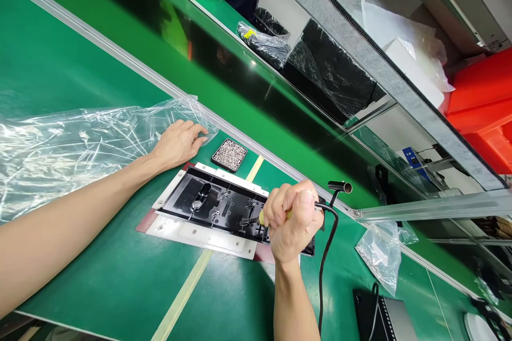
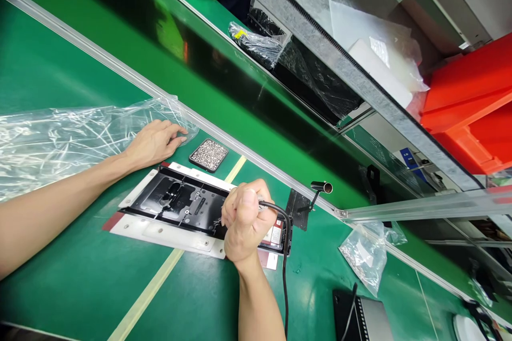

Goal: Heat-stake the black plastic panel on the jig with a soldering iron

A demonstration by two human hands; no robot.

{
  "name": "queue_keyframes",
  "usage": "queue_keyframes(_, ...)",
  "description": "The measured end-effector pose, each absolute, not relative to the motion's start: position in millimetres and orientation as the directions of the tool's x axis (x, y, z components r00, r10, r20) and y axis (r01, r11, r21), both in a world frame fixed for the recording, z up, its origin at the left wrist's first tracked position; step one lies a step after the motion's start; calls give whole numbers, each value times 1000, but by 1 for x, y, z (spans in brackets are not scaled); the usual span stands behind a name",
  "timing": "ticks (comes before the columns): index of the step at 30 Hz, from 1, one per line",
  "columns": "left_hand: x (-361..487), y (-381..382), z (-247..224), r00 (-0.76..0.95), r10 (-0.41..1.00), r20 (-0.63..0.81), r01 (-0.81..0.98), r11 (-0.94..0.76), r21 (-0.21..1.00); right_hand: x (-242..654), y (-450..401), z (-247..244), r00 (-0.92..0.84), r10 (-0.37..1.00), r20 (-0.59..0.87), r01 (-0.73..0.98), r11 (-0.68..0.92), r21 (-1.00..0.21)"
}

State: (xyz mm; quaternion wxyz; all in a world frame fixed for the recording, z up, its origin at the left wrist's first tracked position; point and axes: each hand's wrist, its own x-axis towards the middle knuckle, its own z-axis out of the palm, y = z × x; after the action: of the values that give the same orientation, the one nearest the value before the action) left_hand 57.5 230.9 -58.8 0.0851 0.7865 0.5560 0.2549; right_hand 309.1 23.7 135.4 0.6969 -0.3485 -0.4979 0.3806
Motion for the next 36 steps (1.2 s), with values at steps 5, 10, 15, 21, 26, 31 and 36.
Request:
queue_keyframes(5, 59, 231, -59, 249, 919, 306, 834, -364, 415, 308, 24, 136, 208, 875, 437, -201, 476, -856)
queue_keyframes(10, 60, 231, -59, 243, 921, 306, 840, -357, 408, 308, 25, 135, 205, 868, 452, -203, 489, -848)
queue_keyframes(15, 58, 229, -56, 260, 921, 291, 843, -363, 396, 307, 25, 135, 209, 871, 445, -206, 484, -850)
queue_keyframes(21, 58, 227, -52, 275, 923, 268, 848, -364, 386, 308, 24, 135, 218, 869, 444, -184, 483, -856)
queue_keyframes(26, 57, 228, -52, 283, 923, 260, 851, -366, 375, 307, 24, 133, 224, 875, 430, -193, 472, -860)
queue_keyframes(31, 57, 229, -53, 281, 922, 268, 852, -368, 373, 307, 25, 132, 209, 875, 436, -265, 480, -836)
queue_keyframes(36, 57, 229, -53, 283, 918, 279, 848, -375, 375, 307, 24, 131, 205, 870, 449, -280, 491, -825)
